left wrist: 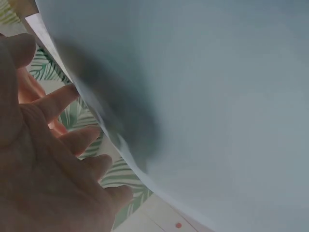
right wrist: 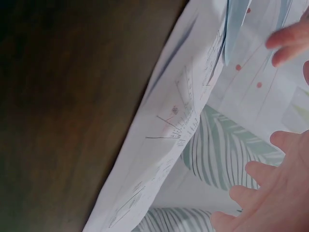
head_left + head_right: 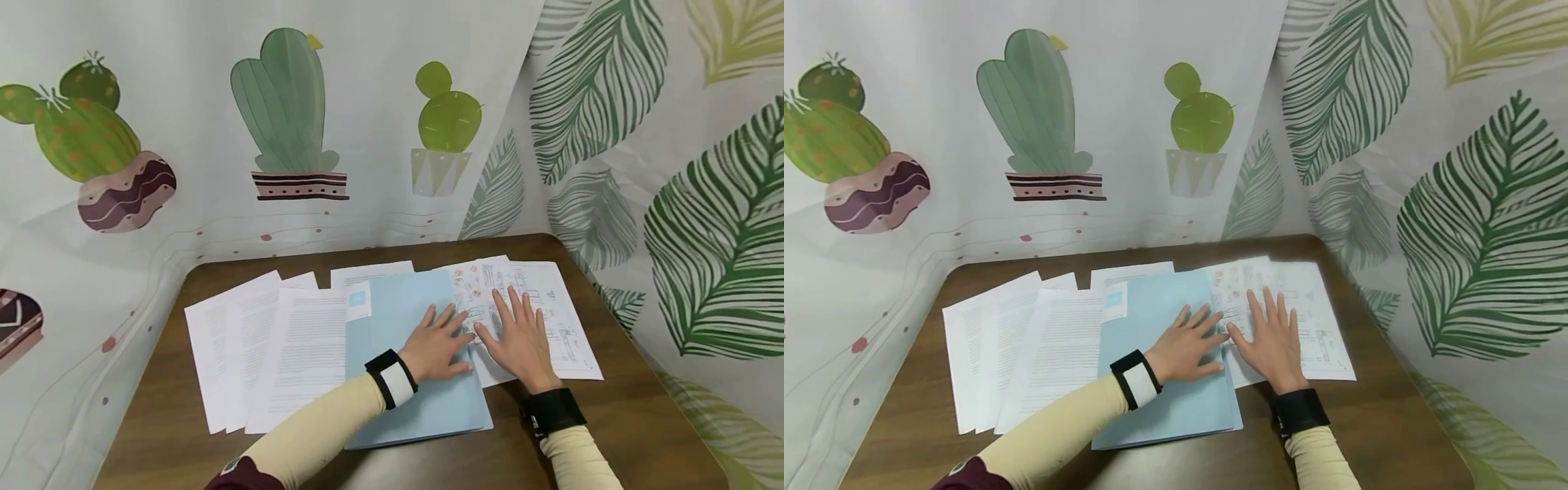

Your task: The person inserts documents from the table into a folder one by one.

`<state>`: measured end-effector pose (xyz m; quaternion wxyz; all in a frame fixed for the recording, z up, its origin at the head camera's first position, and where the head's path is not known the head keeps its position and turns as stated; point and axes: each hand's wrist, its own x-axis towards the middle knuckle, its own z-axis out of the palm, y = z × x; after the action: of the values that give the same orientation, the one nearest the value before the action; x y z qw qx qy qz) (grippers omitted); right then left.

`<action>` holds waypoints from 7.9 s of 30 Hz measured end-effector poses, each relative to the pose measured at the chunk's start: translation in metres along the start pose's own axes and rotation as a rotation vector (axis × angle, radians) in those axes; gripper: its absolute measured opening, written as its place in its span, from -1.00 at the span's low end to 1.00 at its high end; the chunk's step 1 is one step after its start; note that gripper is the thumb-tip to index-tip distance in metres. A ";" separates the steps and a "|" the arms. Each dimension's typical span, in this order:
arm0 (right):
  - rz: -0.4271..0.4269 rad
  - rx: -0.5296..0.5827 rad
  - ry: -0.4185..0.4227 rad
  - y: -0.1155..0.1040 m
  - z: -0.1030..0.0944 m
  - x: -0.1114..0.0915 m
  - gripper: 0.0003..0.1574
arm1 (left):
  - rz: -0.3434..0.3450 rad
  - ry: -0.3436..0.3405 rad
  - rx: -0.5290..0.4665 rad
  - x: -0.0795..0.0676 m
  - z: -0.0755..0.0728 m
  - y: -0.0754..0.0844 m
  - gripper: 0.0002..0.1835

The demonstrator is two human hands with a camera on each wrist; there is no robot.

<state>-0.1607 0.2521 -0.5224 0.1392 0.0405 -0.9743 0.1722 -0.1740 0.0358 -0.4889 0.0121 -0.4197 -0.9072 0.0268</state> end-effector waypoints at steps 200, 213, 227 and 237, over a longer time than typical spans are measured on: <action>-0.125 0.211 -0.399 -0.227 0.068 -0.011 -0.28 | -0.729 -0.023 -0.404 -0.199 0.041 -0.068 0.21; -0.290 0.131 -0.240 -0.233 0.067 -0.023 -0.54 | -0.748 -0.032 -0.392 -0.201 0.039 -0.067 0.21; -0.231 0.153 -0.306 -0.236 0.064 -0.019 -0.63 | -0.749 -0.026 -0.405 -0.200 0.034 -0.068 0.22; -0.263 0.210 -0.317 -0.230 0.061 -0.023 -0.67 | -0.744 -0.003 -0.416 -0.205 0.041 -0.064 0.20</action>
<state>-0.1251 0.0161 -0.5095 0.0005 0.2081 -0.9470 0.2447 -0.0914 -0.1633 -0.5258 -0.0654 -0.0573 -0.9829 -0.1624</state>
